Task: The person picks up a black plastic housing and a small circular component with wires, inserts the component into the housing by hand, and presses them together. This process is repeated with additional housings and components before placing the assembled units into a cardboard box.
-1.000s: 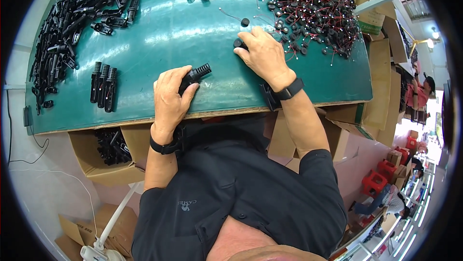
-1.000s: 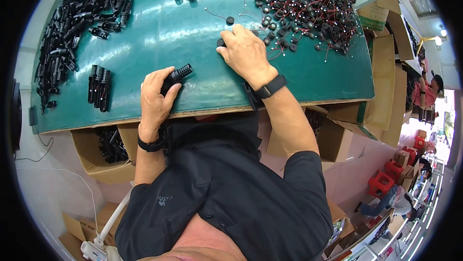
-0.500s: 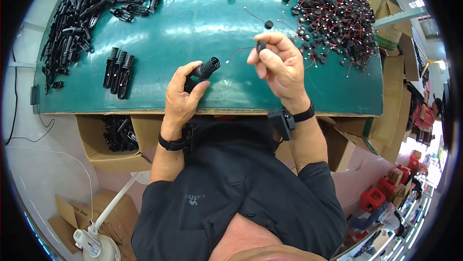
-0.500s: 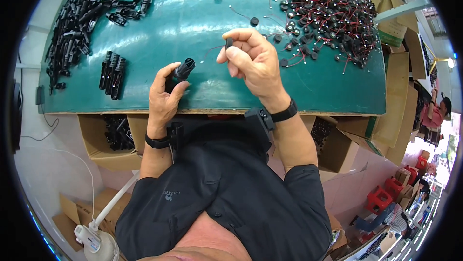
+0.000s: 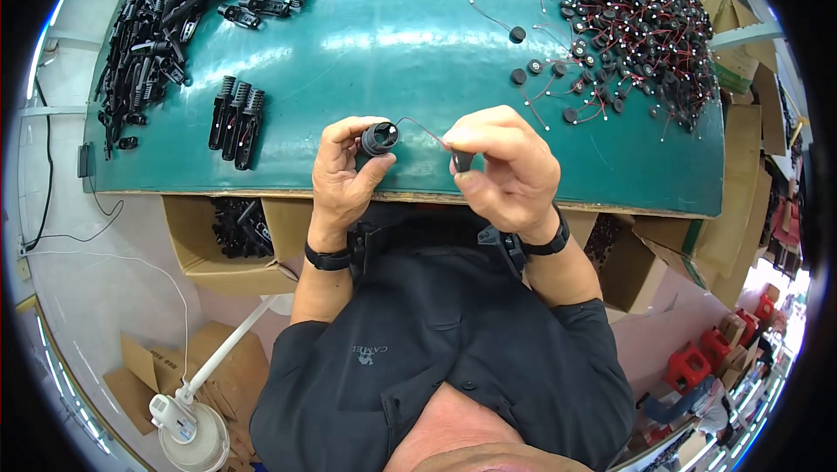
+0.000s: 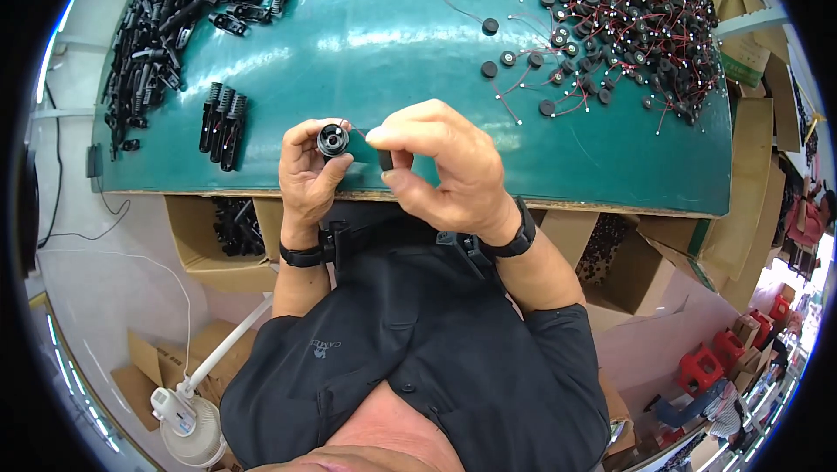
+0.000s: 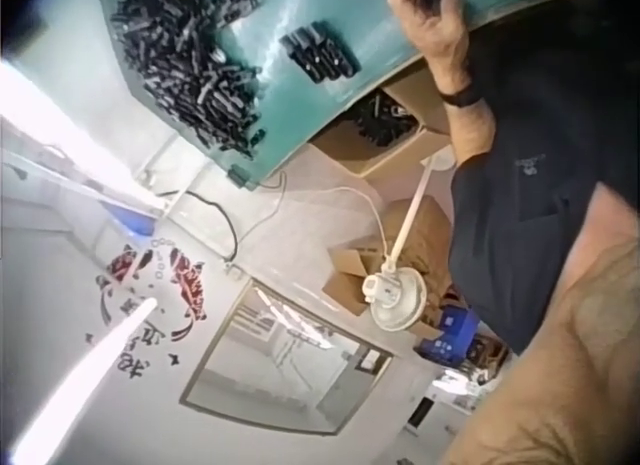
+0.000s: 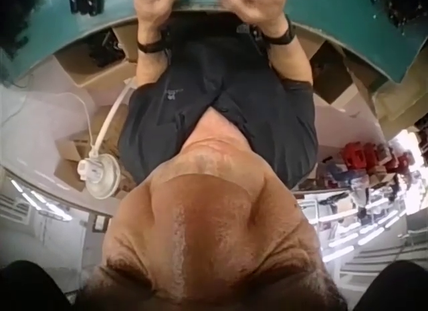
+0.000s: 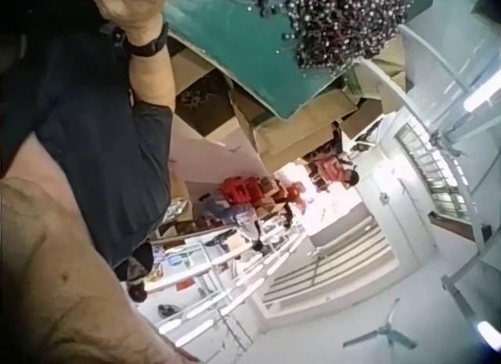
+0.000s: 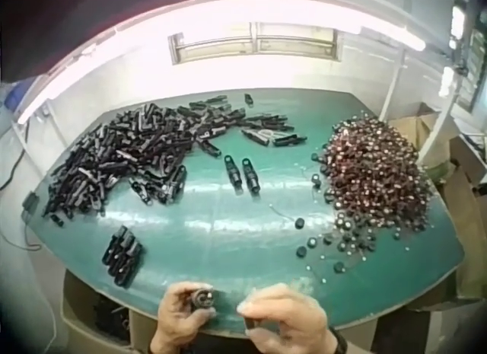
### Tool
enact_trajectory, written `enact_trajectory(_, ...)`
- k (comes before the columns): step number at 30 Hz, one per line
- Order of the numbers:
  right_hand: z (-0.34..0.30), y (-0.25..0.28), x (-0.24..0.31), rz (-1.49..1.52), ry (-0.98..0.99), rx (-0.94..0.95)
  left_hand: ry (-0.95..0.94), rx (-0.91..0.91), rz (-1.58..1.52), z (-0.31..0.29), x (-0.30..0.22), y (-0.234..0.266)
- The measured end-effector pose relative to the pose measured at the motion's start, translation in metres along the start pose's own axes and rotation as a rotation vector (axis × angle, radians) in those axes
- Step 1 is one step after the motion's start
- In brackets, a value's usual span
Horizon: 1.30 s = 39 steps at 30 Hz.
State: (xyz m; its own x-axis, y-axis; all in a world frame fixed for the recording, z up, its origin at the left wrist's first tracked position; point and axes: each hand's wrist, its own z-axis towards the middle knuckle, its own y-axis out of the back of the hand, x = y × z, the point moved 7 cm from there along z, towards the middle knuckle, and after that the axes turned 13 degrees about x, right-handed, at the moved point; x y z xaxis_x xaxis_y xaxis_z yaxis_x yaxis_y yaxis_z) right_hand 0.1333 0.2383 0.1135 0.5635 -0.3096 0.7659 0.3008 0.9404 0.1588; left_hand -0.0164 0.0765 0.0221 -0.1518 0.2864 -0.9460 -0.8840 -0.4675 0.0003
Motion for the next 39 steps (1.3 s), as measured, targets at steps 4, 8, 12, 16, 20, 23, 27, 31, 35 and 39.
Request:
enact_trajectory(4,0.001,-0.008,0.009,-0.111,0.028,0.056,-0.043,0.021,-0.018,-0.001,0.001,0.000)
enact_trajectory(8,0.000,-0.018,0.011,-0.163,0.089,0.097,-0.042,0.031,-0.050,-0.002,0.001,-0.001)
enact_trajectory(12,-0.002,-0.021,0.011,-0.142,0.113,0.059,-0.042,0.043,-0.038,-0.001,-0.002,-0.003)
enact_trajectory(16,-0.002,-0.022,0.008,-0.145,0.117,0.059,-0.045,0.042,-0.026,-0.001,-0.001,-0.002)
enact_trajectory(20,-0.004,-0.022,0.006,-0.163,0.104,0.066,-0.047,0.049,0.000,-0.001,0.000,-0.002)
enact_trajectory(23,-0.002,-0.022,0.005,-0.179,0.082,0.099,-0.054,0.058,0.021,-0.001,0.000,-0.003)
enact_trajectory(27,-0.002,-0.021,0.000,-0.180,-0.079,0.077,-0.058,0.049,0.045,-0.001,-0.003,-0.003)
enact_trajectory(31,-0.006,-0.012,-0.010,-0.170,-0.262,0.032,-0.087,0.048,0.238,0.003,-0.012,-0.006)
enact_trajectory(35,-0.014,-0.004,-0.020,-0.196,-0.339,0.001,-0.056,0.013,0.383,0.006,-0.020,-0.007)
enact_trajectory(39,-0.026,0.003,-0.034,-0.162,-0.472,-0.041,-0.071,0.035,0.520,0.010,-0.028,-0.013)
